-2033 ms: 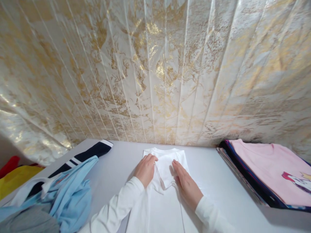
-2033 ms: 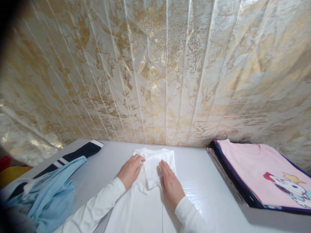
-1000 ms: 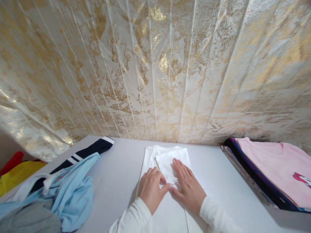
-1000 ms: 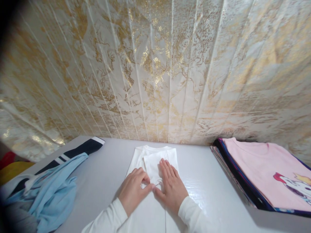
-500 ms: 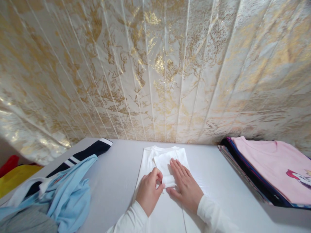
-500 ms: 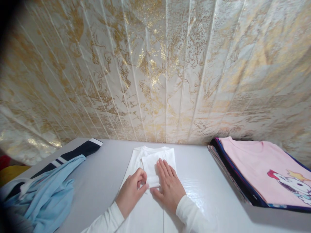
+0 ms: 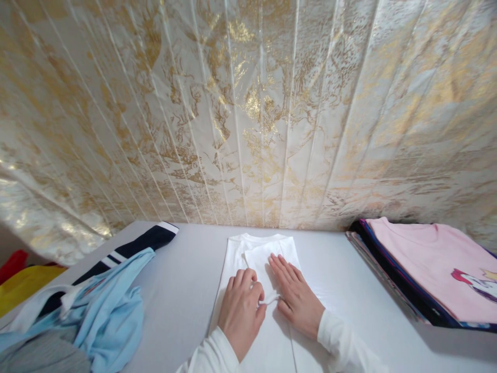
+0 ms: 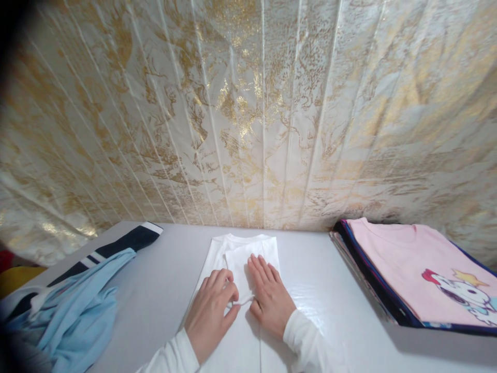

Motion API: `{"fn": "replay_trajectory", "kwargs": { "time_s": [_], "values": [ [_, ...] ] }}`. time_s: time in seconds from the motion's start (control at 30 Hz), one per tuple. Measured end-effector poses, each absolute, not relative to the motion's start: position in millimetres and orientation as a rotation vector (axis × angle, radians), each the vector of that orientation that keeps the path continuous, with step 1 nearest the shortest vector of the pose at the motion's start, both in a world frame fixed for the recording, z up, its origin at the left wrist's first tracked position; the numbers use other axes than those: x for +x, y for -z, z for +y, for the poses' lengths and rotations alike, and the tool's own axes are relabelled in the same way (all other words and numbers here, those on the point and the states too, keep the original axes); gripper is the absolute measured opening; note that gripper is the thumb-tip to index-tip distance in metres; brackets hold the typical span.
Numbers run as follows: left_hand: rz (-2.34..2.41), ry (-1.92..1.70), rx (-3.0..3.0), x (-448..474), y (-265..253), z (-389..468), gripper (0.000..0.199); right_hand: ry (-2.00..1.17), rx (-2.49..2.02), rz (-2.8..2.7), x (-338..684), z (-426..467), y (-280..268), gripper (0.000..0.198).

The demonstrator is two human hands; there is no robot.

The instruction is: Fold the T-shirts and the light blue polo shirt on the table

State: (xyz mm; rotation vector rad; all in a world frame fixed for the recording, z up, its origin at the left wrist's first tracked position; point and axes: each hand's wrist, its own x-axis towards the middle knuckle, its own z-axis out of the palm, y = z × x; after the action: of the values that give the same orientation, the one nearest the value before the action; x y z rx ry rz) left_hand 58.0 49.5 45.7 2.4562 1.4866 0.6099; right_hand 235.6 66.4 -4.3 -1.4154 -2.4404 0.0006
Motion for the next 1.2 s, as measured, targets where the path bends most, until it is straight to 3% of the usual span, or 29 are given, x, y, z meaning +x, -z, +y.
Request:
{"fn": "replay_trajectory", "kwargs": {
  "time_s": [0.6, 0.77, 0.87, 0.97, 1.2],
  "values": [
    [1.408, -0.248, 2.602, 60, -65, 67, 0.013, -0.072, -1.34, -2.603, 241, 67, 6, 0.082],
    [1.468, -0.244, 2.625, 63, -40, 81, 0.047, -0.152, -1.322, -2.565, 239, 66, 6, 0.075],
    [1.473, -0.162, 2.6, 61, -28, 84, 0.054, -0.216, -1.281, -2.503, 238, 66, 8, 0.074],
    [1.481, -0.093, 2.572, 60, -30, 83, 0.06, -0.334, -1.275, -2.337, 247, 72, 10, 0.059],
    [1.173, -0.304, 2.587, 83, -42, 79, 0.049, -0.334, -1.447, -1.932, 308, 136, -3, 0.048]
  ]
}}
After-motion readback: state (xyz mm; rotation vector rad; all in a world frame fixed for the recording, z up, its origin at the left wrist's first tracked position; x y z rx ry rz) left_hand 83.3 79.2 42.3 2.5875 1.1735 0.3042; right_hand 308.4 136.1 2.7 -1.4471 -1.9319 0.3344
